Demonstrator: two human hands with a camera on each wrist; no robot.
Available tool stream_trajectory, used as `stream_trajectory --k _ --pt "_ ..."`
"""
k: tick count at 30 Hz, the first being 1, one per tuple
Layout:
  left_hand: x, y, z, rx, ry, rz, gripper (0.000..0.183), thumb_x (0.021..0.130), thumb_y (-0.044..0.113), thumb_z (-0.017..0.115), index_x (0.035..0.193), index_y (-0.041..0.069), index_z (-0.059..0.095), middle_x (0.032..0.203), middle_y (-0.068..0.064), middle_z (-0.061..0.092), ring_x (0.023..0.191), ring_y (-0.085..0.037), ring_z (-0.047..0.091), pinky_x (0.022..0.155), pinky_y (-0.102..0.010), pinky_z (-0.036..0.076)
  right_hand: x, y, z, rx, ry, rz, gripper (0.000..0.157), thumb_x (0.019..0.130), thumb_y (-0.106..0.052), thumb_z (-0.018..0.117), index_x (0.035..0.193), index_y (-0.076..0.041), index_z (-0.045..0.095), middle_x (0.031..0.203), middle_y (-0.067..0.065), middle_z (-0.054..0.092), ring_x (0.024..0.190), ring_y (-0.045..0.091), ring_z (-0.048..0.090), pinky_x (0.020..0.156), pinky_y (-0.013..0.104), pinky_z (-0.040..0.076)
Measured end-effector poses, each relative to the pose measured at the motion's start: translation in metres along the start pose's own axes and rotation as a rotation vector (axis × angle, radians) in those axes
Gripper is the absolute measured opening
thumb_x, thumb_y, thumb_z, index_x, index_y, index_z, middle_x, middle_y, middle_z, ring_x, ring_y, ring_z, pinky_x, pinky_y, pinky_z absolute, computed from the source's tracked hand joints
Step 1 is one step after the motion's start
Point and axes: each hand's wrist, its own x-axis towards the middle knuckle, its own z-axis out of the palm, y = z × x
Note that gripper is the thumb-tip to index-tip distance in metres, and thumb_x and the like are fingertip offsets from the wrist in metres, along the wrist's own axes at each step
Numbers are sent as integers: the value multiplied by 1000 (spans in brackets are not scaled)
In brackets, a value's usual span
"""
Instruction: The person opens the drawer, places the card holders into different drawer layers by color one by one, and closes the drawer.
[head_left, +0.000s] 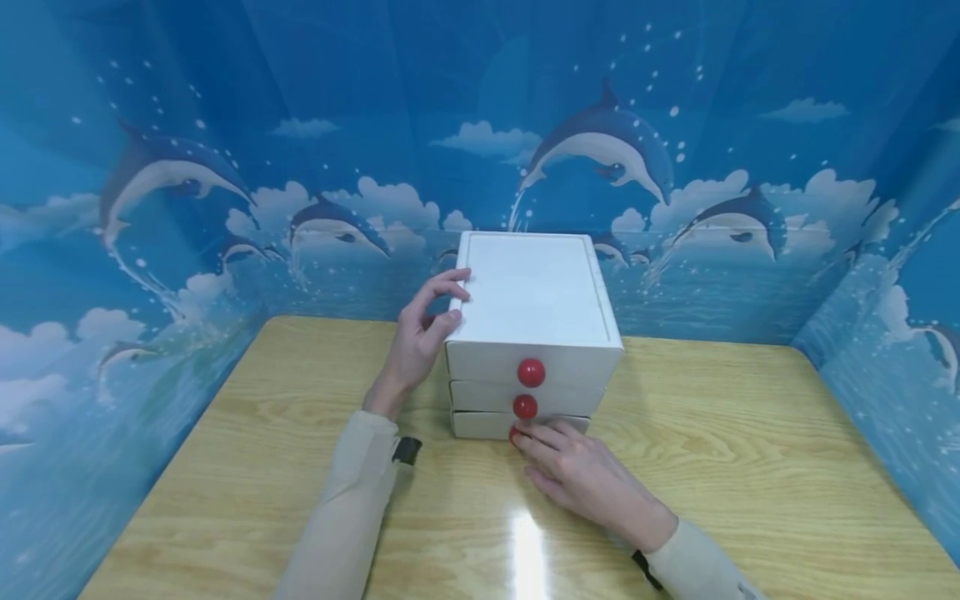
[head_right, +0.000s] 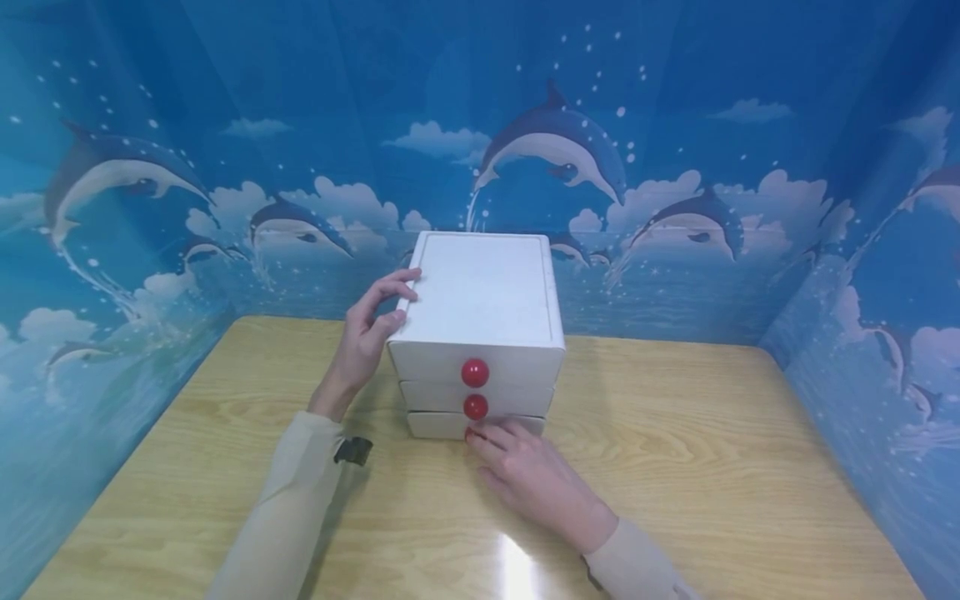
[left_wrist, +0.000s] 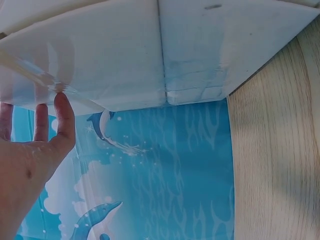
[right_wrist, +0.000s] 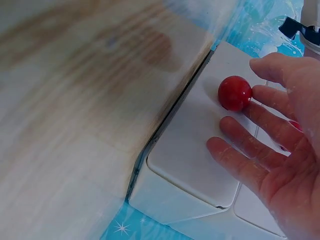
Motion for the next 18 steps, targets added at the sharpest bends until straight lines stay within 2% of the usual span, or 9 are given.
stream_trajectory --k 10,18 --pt "1 2 -1 4 2 0 24 96 22 52 116 11 62 152 5 53 145 -15 44 96 -46 50 3 4 4 -10 66 -24 44 83 -20 82 125 -14 72 121 3 75 107 22 69 86 35 62" --pt "1 3 -2 -1 -8 -3 25 96 22 53 115 10 62 152 4 53 145 -16 44 100 -51 51 2 5 4 -1 59 -28 44 85 -21 81 127 -14 72 124 3 74 107 21 69 87 34 62"
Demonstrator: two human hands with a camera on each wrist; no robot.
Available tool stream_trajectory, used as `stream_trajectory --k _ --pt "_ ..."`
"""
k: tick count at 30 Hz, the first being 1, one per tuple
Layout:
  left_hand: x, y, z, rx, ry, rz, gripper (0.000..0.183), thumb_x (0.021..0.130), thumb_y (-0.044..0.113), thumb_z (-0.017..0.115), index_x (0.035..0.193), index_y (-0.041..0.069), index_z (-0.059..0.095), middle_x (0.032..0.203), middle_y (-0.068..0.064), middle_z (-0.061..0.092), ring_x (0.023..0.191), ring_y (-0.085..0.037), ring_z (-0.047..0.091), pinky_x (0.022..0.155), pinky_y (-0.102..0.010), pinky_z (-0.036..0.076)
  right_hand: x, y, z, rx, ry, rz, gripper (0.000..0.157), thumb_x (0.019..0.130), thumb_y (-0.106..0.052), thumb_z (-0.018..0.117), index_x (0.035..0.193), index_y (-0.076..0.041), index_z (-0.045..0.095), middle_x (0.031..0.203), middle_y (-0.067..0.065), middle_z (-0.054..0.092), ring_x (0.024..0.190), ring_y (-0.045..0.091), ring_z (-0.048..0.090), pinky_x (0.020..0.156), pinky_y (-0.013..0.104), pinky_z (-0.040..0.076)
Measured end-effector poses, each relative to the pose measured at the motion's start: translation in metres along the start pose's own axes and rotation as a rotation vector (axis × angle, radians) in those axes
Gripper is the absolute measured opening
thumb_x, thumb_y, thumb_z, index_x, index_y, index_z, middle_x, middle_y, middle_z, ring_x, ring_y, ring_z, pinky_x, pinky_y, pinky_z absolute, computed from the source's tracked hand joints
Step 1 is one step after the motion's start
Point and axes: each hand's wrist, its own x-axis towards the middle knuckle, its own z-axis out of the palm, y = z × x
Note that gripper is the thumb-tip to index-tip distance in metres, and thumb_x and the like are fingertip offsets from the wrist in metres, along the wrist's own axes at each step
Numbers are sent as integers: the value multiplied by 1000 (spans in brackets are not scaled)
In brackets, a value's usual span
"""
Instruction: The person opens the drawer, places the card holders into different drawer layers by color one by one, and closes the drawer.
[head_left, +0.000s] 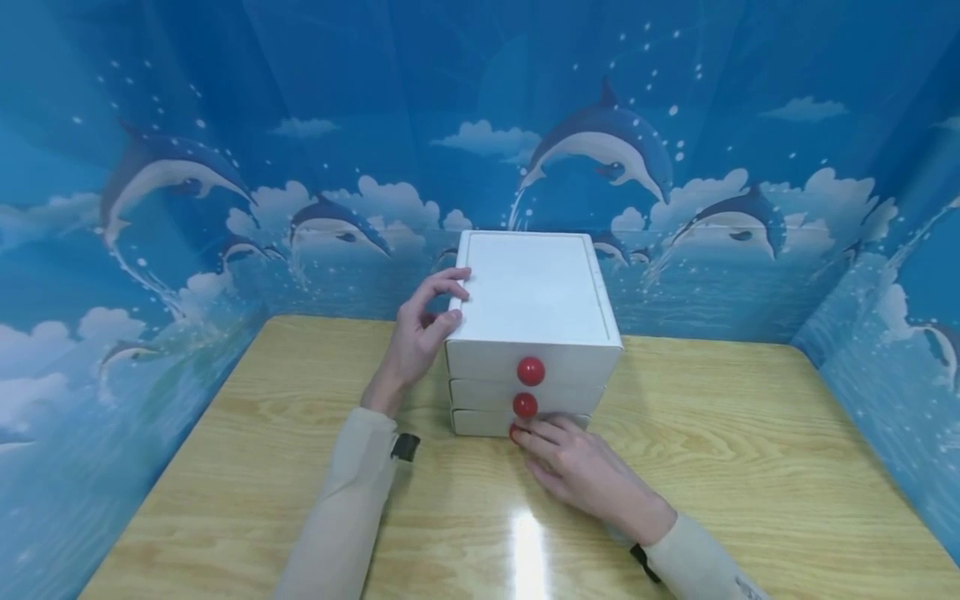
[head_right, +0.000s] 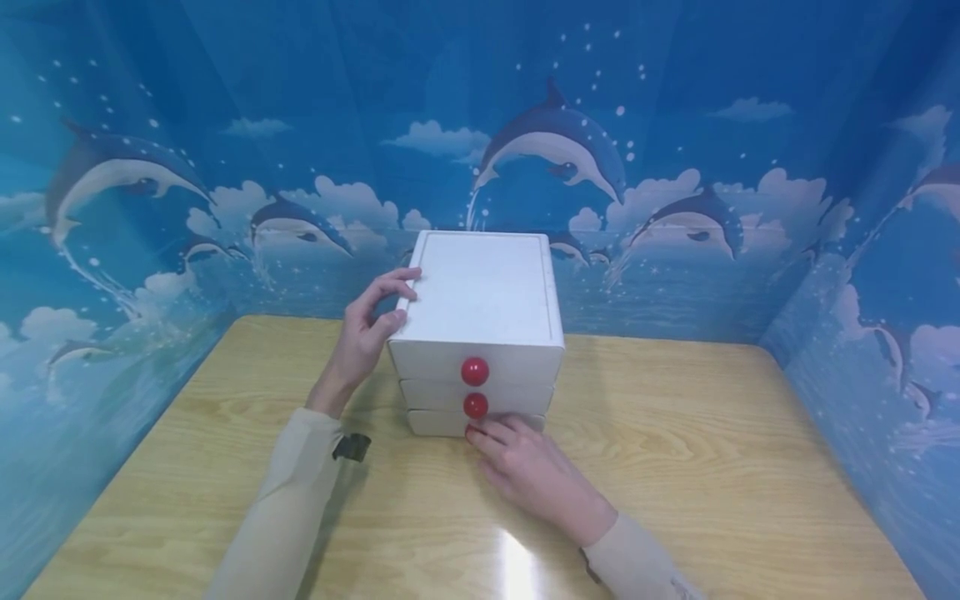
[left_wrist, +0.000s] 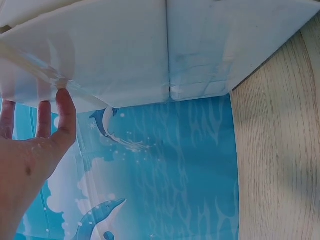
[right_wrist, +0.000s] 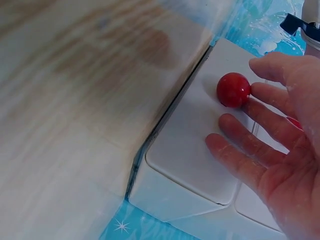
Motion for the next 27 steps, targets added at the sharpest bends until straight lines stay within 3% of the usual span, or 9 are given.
stream_trajectory --k 10,16,19,23,27 --pt "-1 -1 1 -6 -17 -17 24 98 20 53 118 10 62 156 4 50 149 -17 39 107 -56 47 -10 0 -11 43 -99 37 46 87 -24 79 130 -13 69 131 9 70 114 25 69 90 39 61" --pt "-8 0 0 6 -29 -11 27 105 21 48 127 13 61 161 6 44 154 -15 31 116 -57 41 -23 7 -24 54 -89 77 46 84 -19 82 128 -14 70 132 9 70 117 25 69 92 38 61" --pt "-15 1 -3 90 -47 -27 37 108 30 43 141 21 56 165 10 37 156 -15 27 121 -59 33 -34 12 -31 33 -33 78 48 80 -17 84 126 -15 71 131 9 70 115 25 70 89 37 61" --pt "-34 6 -10 237 -110 -76 51 111 43 27 160 32 33 169 15 23 159 -15 20 127 -56 21 -50 19 -41 -10 112 39 27 98 -27 68 122 -15 74 123 10 73 104 25 73 80 37 63" --pt "-61 8 -21 358 -173 -97 54 112 41 21 164 27 20 171 9 18 159 -20 19 128 -52 18 -63 25 -50 -53 237 75 50 109 -44 37 122 -12 74 121 11 74 102 28 73 75 42 62"
